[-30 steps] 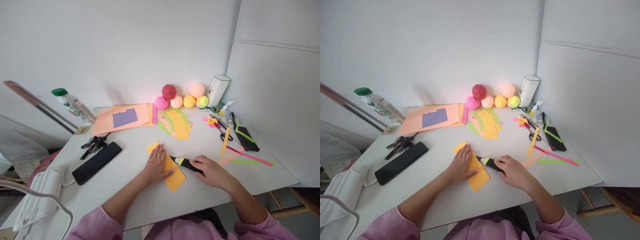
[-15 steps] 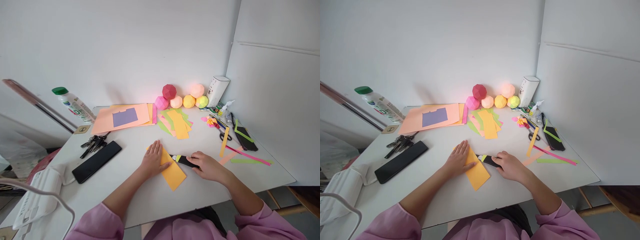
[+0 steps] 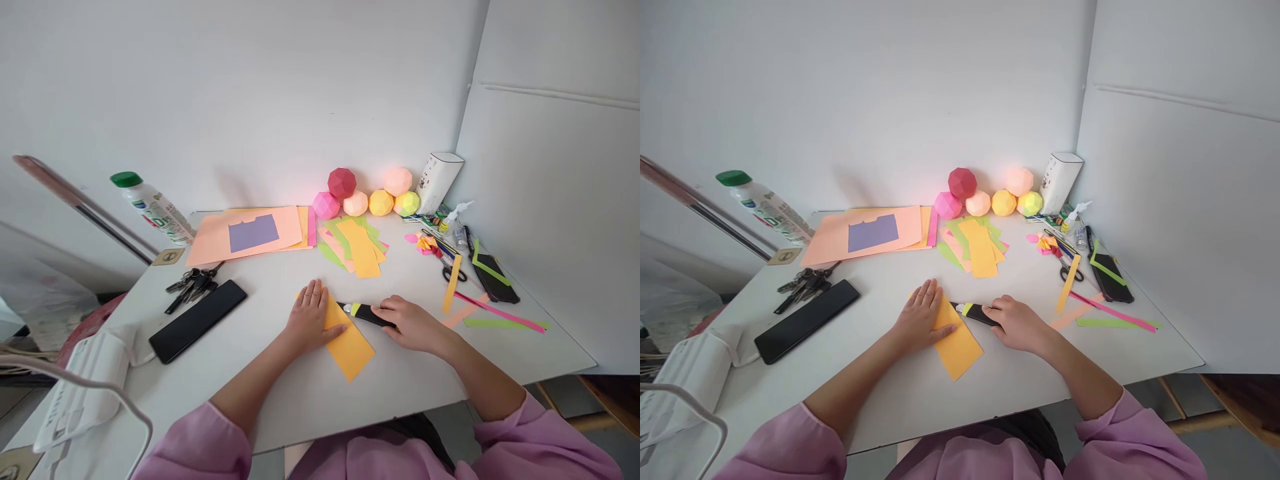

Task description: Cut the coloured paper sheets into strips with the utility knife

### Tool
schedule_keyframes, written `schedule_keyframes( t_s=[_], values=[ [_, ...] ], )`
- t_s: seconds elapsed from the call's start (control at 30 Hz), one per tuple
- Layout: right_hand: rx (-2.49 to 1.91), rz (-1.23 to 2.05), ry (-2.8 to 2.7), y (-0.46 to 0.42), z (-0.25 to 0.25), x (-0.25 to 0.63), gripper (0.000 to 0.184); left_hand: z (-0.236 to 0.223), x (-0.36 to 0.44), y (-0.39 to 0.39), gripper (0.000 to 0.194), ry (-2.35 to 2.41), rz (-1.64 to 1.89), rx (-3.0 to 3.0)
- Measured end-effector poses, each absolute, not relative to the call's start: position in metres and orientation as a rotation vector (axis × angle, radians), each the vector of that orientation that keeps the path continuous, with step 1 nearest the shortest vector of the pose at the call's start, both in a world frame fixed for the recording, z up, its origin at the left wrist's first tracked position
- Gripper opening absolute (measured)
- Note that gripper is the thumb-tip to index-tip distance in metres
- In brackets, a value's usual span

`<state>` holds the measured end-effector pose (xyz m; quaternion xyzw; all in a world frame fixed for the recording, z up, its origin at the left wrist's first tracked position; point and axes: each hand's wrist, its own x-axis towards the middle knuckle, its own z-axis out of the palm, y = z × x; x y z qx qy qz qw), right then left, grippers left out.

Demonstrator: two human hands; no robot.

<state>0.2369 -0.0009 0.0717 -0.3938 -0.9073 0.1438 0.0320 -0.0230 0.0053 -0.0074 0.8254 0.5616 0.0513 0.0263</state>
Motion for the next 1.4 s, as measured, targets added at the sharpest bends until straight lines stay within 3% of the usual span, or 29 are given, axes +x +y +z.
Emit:
schedule_keyframes(
  t_s=[1.4],
  values=[
    [-1.120, 0.342, -2.763, 0.025, 0.054, 0.226, 0.041, -0.006, -0.027, -0.002, 0.099, 1.699, 0.213, 2.573]
  ],
)
